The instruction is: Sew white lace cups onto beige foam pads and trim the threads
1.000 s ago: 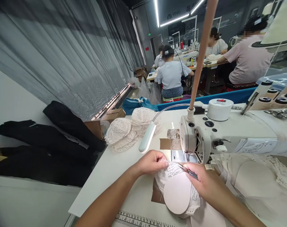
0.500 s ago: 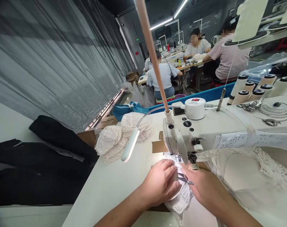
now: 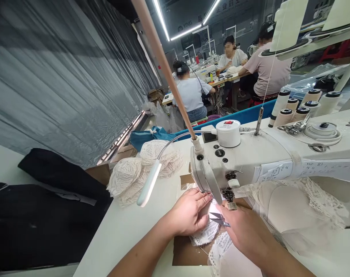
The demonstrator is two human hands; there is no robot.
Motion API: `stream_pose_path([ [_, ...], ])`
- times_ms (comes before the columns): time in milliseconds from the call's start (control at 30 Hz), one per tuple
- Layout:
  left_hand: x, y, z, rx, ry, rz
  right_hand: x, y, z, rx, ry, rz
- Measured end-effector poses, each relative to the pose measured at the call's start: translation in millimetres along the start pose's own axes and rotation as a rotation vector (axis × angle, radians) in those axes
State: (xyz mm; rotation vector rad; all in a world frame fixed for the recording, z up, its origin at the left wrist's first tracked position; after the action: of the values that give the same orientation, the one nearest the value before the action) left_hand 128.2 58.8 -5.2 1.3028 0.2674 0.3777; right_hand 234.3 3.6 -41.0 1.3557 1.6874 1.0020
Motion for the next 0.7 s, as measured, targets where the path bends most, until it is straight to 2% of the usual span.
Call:
stream_pose_path([
  [167, -2.6, 4.4, 0.6, 0.051, -0.035, -0.045, -3.7, 2.3, -0.7, 0.011, 0.06, 0.056],
  [400, -13.4, 2.6, 18.7, 0.072, -0.124, 0.118, -5.8, 7.4, -3.4, 0.053, 0.09, 0.107],
  [700, -12.5, 3.1, 11.8, 0.045, -0.145, 0.205, -4.6, 5.1, -1.5, 0.037, 0.079, 0.129],
])
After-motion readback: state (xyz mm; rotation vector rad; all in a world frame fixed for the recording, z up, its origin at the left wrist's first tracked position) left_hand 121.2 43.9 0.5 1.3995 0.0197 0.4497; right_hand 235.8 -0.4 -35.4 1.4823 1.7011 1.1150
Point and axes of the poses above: each hand's wrist, its own x-axis towards the middle knuckle, its own y-axis out of the back of the hand, z = x × y, the point moved 8 cm from there along x, towards the middle knuckle, and after that the axes turned 2 degrees about -y, right-handed, at the moved point
